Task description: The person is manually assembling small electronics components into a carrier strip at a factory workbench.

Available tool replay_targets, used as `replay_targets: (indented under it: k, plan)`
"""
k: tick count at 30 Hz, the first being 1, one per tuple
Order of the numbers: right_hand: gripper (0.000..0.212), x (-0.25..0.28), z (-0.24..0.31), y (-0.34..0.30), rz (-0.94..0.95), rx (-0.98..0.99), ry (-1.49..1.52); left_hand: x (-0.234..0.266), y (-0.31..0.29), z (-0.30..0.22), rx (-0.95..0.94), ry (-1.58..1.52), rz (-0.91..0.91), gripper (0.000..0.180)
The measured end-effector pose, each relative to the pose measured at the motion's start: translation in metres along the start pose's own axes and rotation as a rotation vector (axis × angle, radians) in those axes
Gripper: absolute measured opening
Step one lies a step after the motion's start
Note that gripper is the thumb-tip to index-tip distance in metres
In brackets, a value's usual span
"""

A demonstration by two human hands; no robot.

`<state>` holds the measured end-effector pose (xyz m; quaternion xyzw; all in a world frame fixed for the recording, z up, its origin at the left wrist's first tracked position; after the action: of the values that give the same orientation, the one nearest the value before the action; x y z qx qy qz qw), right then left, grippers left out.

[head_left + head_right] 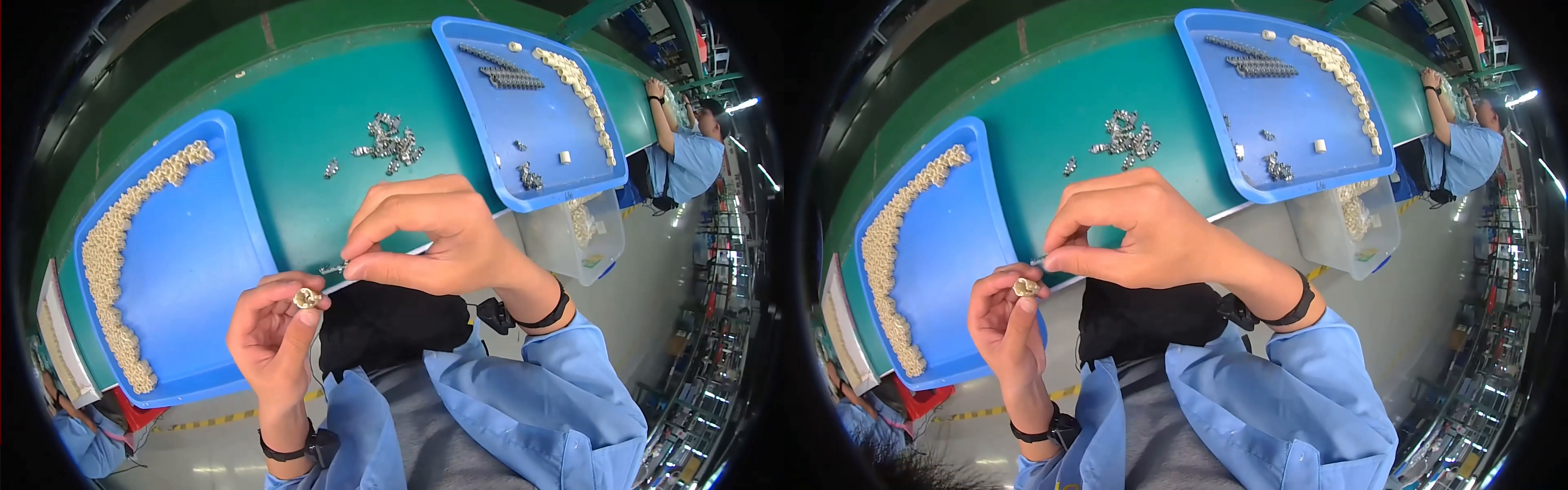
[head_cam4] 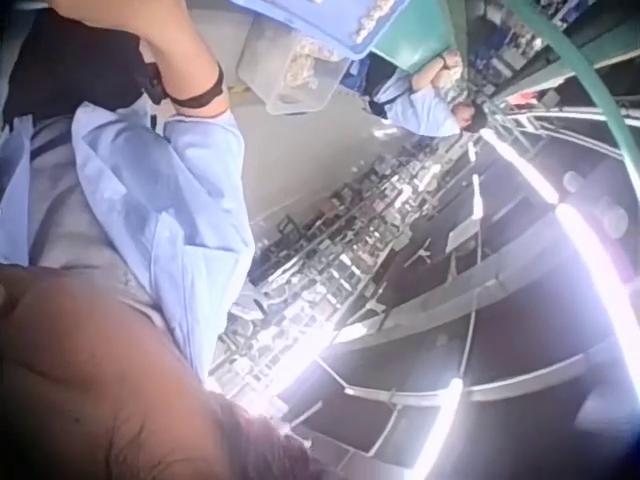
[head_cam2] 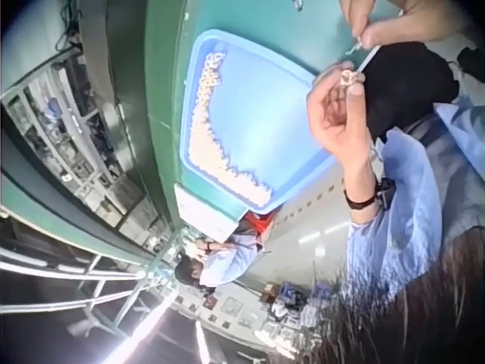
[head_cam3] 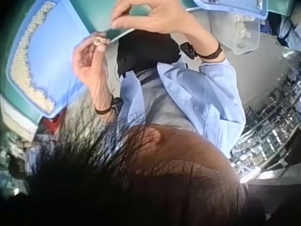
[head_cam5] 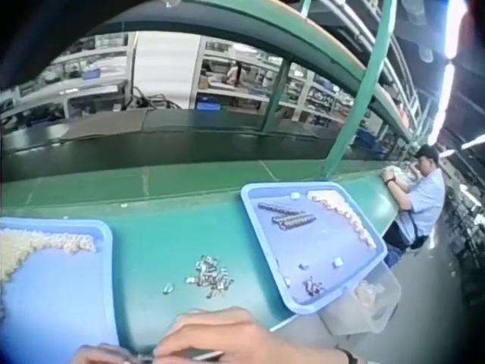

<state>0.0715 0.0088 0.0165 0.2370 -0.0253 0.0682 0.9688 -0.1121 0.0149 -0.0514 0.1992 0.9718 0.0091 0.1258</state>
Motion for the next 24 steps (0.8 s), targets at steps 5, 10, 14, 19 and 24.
replay_targets:
  k: [5,10,14,19,24]
  plan:
    - [0.012,0.002,0.019,-0.005,0.041,0.103,-0.178,-0.016,-0.005,0.005,-0.016,-0.078,0.049,0.025]
    - [0.015,0.002,0.029,-0.008,0.116,0.247,-0.311,-0.023,-0.01,0.009,0.026,-0.061,0.064,0.028]
    - [0.019,0.0,0.036,-0.009,0.149,0.265,-0.341,-0.029,-0.012,0.009,0.011,-0.025,0.09,0.03]
    - [0.019,0.003,0.038,-0.015,0.18,0.234,-0.321,-0.034,-0.015,0.006,-0.024,0.035,0.046,0.03]
    - [0.017,0.007,0.041,-0.019,0.196,0.261,-0.329,-0.043,-0.015,0.004,-0.043,0.089,0.061,0.029]
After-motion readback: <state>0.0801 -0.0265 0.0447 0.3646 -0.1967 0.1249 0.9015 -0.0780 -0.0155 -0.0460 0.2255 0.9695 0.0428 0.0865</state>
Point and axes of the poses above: each hand's wrist, its own y-axis towards the middle knuckle, its own x-axis out of the back of the hand, z = x × y, the point moved 9 cm from there along y, towards the middle knuckle, and after that the axes turned 8 degrees about y, right-handed, at the moved point
